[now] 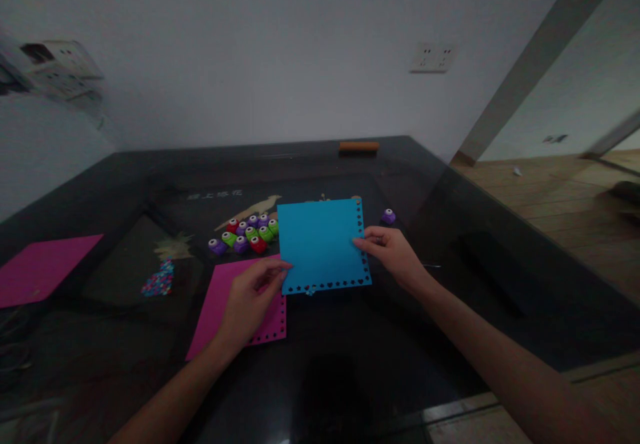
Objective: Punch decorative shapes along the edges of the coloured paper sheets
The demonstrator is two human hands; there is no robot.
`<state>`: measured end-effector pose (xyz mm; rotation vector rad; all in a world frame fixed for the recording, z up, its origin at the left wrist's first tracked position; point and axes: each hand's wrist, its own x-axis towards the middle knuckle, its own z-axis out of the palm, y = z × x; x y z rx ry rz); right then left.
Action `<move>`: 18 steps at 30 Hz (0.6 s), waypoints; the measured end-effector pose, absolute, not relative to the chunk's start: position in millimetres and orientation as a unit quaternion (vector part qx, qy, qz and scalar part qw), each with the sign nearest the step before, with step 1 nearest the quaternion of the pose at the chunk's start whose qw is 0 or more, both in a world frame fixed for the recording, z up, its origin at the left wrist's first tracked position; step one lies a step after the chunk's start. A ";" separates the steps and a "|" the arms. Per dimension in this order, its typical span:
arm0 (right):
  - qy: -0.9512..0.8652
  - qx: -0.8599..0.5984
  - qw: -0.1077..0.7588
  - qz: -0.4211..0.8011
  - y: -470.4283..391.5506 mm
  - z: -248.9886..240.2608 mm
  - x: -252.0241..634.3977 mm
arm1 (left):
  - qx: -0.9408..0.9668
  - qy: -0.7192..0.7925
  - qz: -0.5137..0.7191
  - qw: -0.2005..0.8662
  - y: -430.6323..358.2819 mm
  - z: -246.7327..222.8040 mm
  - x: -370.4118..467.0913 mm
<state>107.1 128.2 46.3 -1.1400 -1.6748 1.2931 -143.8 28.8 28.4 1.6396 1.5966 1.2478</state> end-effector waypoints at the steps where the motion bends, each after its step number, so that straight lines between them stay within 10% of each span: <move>1: -0.649 -0.440 0.365 0.502 128.7 46.2 107.3 | 0.611 0.590 0.461 0.257 28.9 28.5 -143.7; 18: -0.617 -0.429 0.359 0.554 126.6 52.1 107.1 | 0.622 0.586 0.467 0.226 28.5 29.4 -147.6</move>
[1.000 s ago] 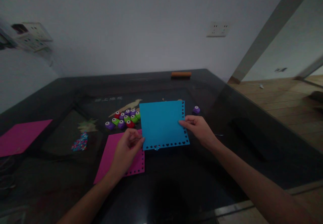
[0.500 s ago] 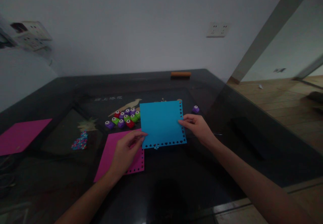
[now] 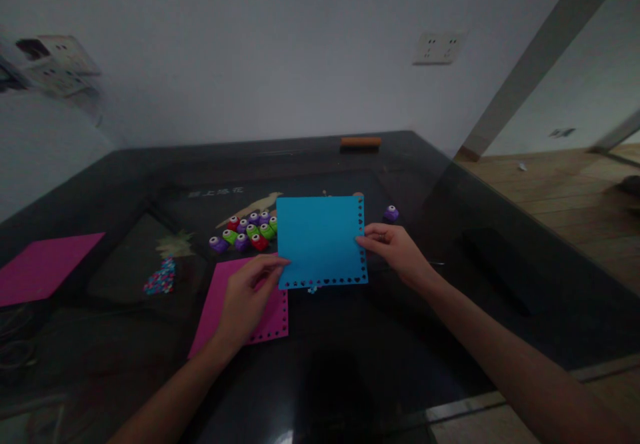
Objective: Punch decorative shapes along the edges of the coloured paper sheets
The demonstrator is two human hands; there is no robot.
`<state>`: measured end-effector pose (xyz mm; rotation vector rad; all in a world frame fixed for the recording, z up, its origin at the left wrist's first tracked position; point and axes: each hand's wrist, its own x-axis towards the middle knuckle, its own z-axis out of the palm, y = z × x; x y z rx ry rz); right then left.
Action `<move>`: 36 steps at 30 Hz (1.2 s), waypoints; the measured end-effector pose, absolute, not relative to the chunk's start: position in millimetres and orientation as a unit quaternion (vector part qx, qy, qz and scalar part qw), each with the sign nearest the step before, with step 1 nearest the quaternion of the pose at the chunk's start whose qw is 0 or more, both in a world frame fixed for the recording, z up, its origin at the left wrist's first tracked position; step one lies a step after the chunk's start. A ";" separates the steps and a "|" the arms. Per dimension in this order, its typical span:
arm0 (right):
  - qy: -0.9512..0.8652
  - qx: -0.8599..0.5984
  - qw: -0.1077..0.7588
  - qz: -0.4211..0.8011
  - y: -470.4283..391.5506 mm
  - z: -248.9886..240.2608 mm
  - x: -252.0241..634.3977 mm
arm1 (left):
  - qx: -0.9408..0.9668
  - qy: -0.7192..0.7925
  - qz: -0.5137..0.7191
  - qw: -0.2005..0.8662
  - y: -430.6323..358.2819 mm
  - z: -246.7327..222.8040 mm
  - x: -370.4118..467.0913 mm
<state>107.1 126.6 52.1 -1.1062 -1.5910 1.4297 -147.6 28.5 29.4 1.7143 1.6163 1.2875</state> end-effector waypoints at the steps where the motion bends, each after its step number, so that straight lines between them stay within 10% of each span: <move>1: -0.616 -0.429 0.357 0.555 125.9 53.0 106.9 | 0.622 0.587 0.468 0.225 29.0 29.4 -148.2; 36: -0.603 -0.437 0.387 0.544 123.6 55.9 104.7 | 0.630 0.589 0.469 0.190 25.4 32.6 -147.2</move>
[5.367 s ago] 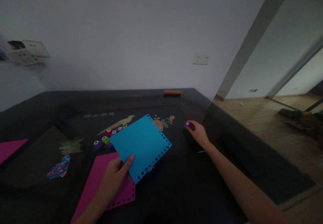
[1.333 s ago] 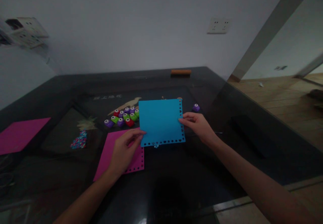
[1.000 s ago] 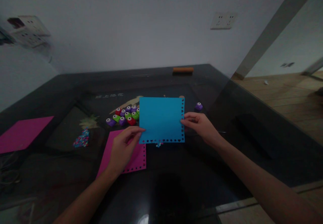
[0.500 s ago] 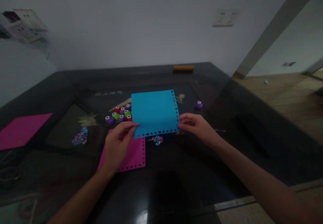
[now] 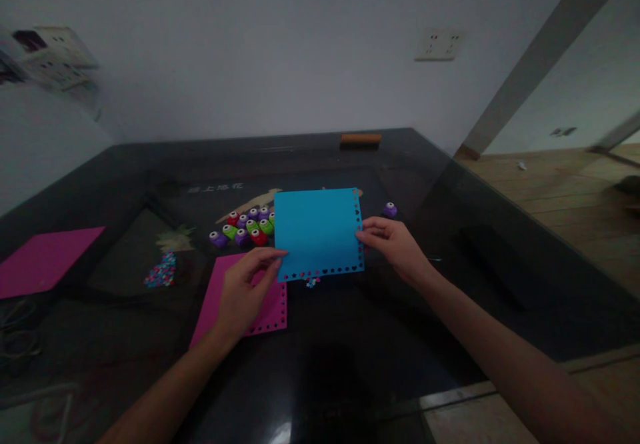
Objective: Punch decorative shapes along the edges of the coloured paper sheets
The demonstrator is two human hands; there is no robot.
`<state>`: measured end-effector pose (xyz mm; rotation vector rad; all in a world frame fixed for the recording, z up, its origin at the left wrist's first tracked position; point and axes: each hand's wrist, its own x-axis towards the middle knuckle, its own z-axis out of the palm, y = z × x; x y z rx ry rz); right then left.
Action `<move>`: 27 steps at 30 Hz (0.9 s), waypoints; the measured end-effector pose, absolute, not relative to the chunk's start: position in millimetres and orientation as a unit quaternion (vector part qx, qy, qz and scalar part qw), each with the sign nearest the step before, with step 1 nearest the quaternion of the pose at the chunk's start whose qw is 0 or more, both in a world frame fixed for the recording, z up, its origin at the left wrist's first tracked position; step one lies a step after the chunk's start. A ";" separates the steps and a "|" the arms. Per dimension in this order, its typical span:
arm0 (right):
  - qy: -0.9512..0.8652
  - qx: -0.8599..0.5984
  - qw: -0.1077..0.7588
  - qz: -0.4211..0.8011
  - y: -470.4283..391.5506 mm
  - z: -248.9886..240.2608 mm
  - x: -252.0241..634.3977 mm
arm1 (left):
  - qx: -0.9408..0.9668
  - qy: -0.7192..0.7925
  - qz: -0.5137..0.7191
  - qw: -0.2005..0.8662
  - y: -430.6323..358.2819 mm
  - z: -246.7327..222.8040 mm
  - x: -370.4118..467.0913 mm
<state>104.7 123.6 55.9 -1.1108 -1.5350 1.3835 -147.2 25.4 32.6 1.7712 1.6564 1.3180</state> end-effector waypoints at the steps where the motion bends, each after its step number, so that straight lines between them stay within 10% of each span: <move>1: -0.603 -0.438 0.391 0.540 123.9 57.4 104.5 | 0.633 0.589 0.465 0.189 25.0 33.5 -146.4; 27: -0.559 -0.579 0.363 0.470 108.7 19.4 246.6 | 0.849 0.408 0.283 0.183 41.3 5.0 -31.4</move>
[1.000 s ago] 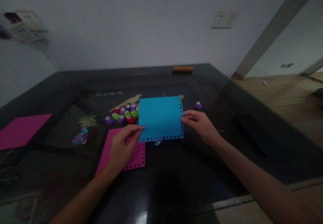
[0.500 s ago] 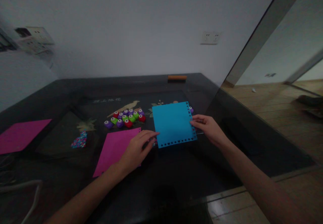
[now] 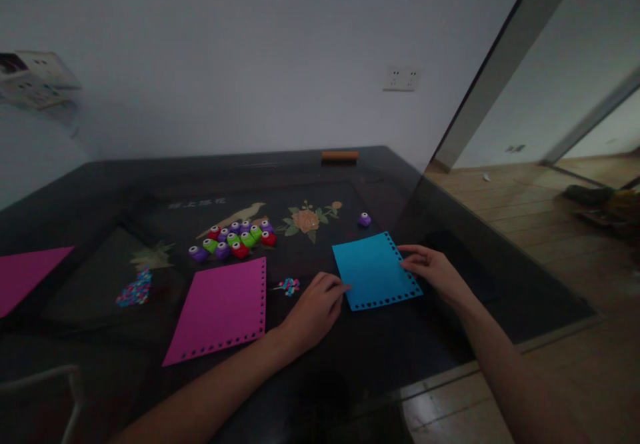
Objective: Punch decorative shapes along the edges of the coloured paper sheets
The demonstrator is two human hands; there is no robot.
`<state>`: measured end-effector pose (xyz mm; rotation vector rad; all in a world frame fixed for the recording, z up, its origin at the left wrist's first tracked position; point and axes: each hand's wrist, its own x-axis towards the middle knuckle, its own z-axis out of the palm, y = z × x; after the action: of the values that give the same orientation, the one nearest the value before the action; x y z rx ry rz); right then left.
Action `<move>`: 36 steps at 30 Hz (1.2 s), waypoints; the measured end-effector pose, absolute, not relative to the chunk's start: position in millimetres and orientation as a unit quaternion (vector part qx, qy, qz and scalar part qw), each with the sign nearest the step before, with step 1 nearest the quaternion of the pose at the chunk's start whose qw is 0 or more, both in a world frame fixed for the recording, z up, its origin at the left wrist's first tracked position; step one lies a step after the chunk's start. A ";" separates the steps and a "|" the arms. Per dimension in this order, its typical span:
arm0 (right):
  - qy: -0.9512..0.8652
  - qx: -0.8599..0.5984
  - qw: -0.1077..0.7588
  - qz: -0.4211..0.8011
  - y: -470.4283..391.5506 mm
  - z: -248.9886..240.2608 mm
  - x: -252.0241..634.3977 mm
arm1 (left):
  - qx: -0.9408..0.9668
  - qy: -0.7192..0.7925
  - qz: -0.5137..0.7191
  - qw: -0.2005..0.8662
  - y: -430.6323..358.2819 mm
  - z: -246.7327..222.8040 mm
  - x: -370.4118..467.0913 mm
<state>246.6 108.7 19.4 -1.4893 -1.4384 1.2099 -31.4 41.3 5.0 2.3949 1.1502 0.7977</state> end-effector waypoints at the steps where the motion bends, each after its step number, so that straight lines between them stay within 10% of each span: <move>1: -0.560 -0.580 0.363 0.468 108.5 18.1 246.0 | 0.850 0.409 0.280 0.181 40.6 4.9 -31.5; 36: -0.752 -0.582 0.277 0.138 109.6 -0.1 244.5 | 0.881 0.433 0.163 0.096 38.1 -1.6 -30.7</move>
<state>244.5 109.6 -0.1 -1.5623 -2.0195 0.3710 -30.7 38.1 -1.6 2.6115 1.2834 0.4826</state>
